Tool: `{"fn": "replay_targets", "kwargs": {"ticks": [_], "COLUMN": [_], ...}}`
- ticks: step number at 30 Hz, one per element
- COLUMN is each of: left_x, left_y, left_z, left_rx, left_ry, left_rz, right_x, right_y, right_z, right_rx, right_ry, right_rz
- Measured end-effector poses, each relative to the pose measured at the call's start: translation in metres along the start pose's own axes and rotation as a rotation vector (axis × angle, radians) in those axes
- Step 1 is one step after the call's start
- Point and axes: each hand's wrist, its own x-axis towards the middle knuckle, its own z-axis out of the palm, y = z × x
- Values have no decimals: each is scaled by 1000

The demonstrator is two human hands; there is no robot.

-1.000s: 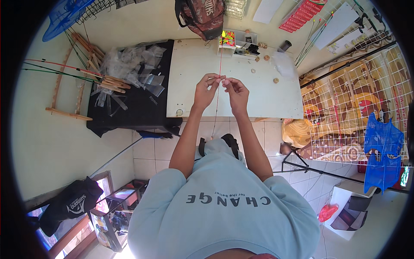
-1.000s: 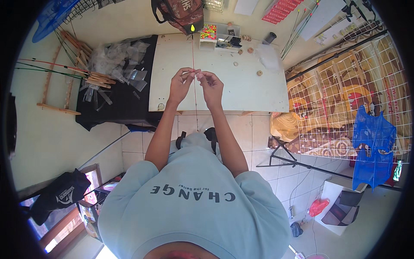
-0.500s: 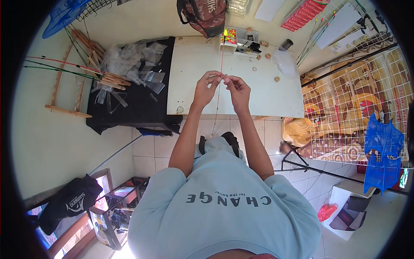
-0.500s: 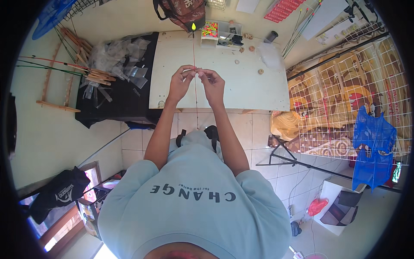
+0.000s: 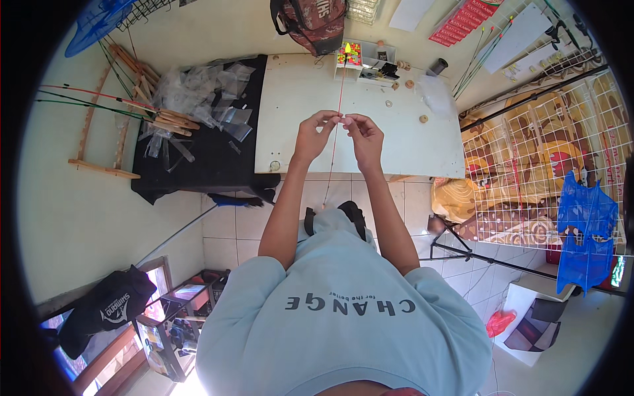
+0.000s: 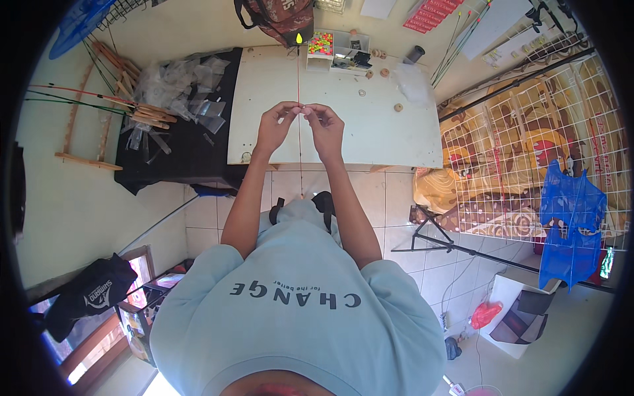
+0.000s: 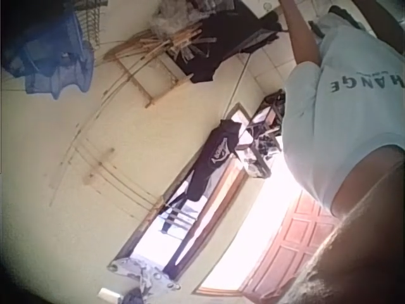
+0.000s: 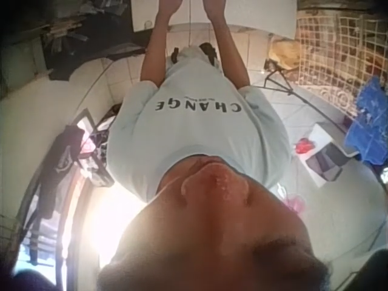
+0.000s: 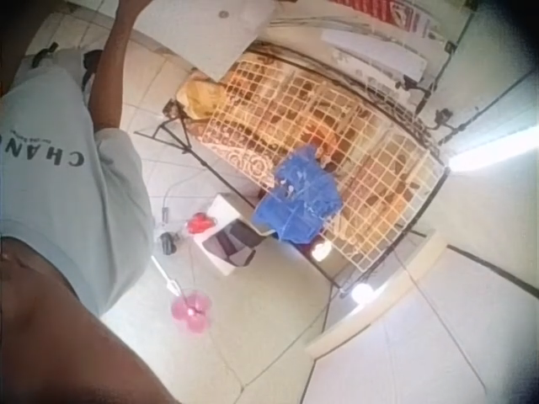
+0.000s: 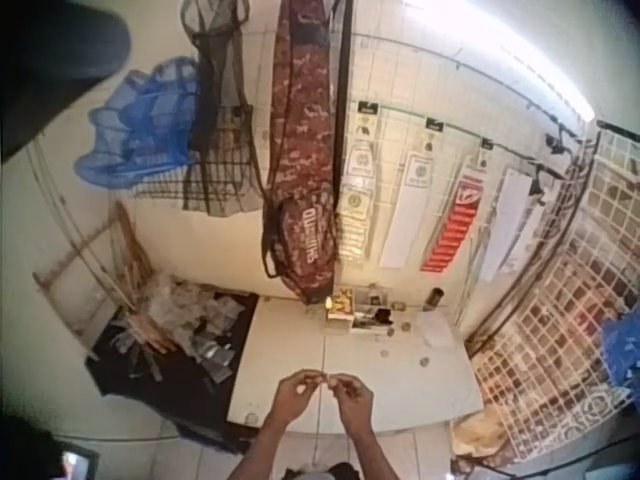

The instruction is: Assemble fishing rod components by attaching a bobber and line to the rod tip.

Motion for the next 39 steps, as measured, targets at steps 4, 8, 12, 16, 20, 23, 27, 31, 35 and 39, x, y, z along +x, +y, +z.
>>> {"fn": "replay_targets", "kwargs": {"ticks": [4,8,12,16,20,23,27,31,35,39], "left_x": [0,-1,-1,-2,-1,-2,-3,-1,-2,-1], "left_y": [-2,-6,-6,-6,-9,-8,-7,-14,-15,-10], "left_z": [0,2,1,-1,-2,-3,-5,-8,-11,-12], "left_rx": [23,-144,-111,-76,-51,-55,-49,-68,-38,-36], "left_ry": [29,48,43,43,61,70,72,77,78,75], "left_rz": [21,45,57,56,95,99,86,80,105,98], "right_x": [1,2,2,1,2,2,2,1,0,2], "right_y": [-1,-1,-2,-3,-1,-1,1,1,-2,3], "right_z": [-1,-2,-2,-1,0,1,4,6,7,7], "right_rx": [6,-47,-41,-40,-19,-26,-37,-35,-37,-78], "right_ry": [5,25,52,57,24,5,0,-28,-39,-29], "right_rz": [1,25,7,-25,-20,-10,9,-15,-10,-20]}}
